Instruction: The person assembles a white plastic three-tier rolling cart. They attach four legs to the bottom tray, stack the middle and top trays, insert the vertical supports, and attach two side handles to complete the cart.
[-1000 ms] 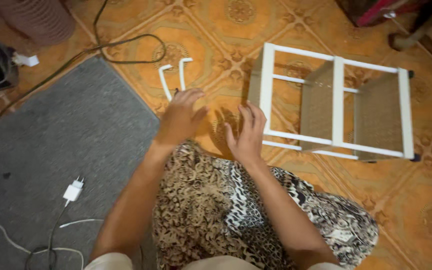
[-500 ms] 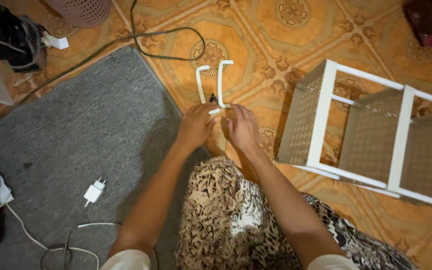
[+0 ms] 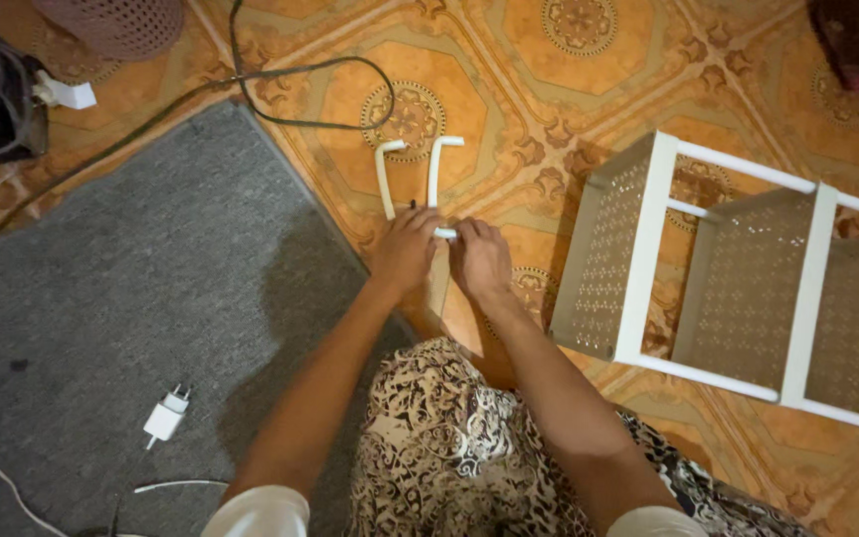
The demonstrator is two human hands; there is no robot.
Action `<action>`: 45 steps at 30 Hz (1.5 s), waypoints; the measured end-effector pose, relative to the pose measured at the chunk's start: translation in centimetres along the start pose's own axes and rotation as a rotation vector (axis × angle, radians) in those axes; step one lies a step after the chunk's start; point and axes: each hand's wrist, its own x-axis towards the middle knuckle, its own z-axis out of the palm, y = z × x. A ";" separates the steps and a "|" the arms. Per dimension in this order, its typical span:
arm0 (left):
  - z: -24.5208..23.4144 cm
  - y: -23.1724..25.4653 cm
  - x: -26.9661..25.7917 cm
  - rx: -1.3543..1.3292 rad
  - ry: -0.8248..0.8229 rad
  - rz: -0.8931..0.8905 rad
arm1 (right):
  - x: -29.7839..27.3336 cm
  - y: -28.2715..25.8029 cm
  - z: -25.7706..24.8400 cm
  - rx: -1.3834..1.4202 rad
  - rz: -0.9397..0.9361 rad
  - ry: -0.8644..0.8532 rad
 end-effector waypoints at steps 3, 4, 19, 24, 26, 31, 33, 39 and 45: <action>-0.6 1.0 0.1 -0.008 0.042 0.008 | -0.2 -1.3 -3.0 0.113 0.085 -0.001; -1.0 1.7 0.1 -0.027 0.052 -0.003 | -0.5 -1.6 -4.5 0.179 0.061 0.034; -9.9 14.3 1.1 -0.221 -0.023 0.117 | -6.1 -2.9 -18.5 0.417 0.220 0.267; -11.3 18.4 0.0 -0.230 0.025 0.133 | -10.3 -0.1 -21.8 0.290 0.200 0.402; -10.6 20.2 -0.6 -0.236 -0.047 0.047 | -12.4 1.3 -22.8 0.217 0.139 0.462; -6.4 24.3 -2.5 -0.344 -0.007 0.013 | -16.7 5.0 -24.3 -0.004 0.118 0.466; -4.4 25.1 -3.1 -0.416 0.031 0.017 | -18.2 6.2 -24.5 -0.055 0.140 0.450; 0.9 24.7 -4.4 -0.434 0.101 -0.049 | -22.6 10.5 -24.4 -0.157 0.241 0.505; 4.8 23.5 -5.9 -0.433 0.122 0.031 | -26.2 16.9 -20.8 -0.046 0.541 0.775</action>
